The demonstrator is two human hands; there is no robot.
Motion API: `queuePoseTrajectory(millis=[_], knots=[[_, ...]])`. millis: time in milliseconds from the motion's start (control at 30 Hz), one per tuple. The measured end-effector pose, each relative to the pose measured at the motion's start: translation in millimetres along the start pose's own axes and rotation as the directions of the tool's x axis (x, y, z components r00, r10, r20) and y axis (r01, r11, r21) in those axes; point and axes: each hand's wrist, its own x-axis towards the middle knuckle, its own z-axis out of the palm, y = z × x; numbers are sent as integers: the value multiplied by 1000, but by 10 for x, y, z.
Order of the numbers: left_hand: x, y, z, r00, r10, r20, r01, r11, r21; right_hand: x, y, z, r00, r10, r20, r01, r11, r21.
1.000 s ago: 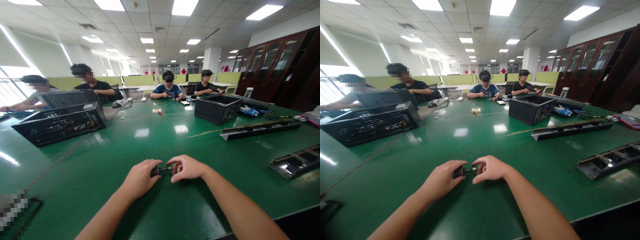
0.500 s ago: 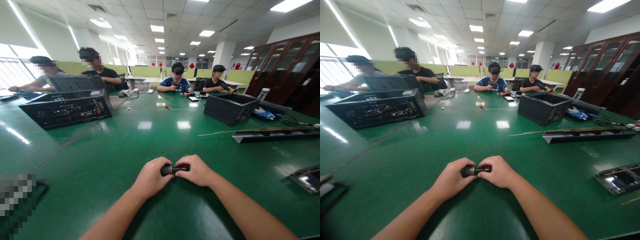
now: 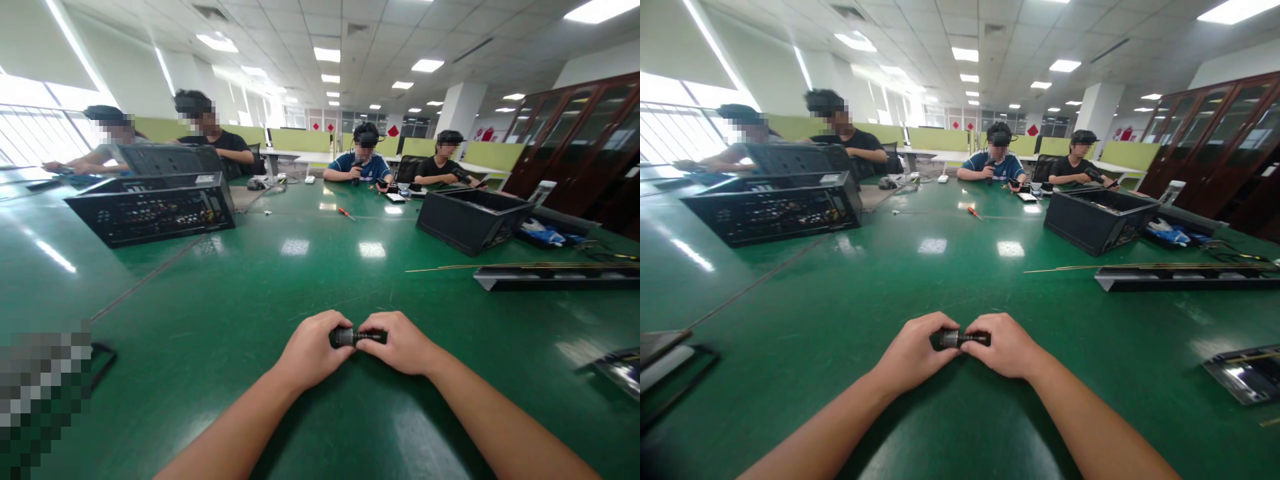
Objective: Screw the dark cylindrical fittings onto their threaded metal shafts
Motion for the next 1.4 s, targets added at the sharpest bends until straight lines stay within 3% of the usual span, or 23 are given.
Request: queuePoseTrajectory(millis=[1400], knots=[[5,-23,-12,1000,-19,-8,19,999,32,-6,32,-31,1000,5,13,-4,999,-42]])
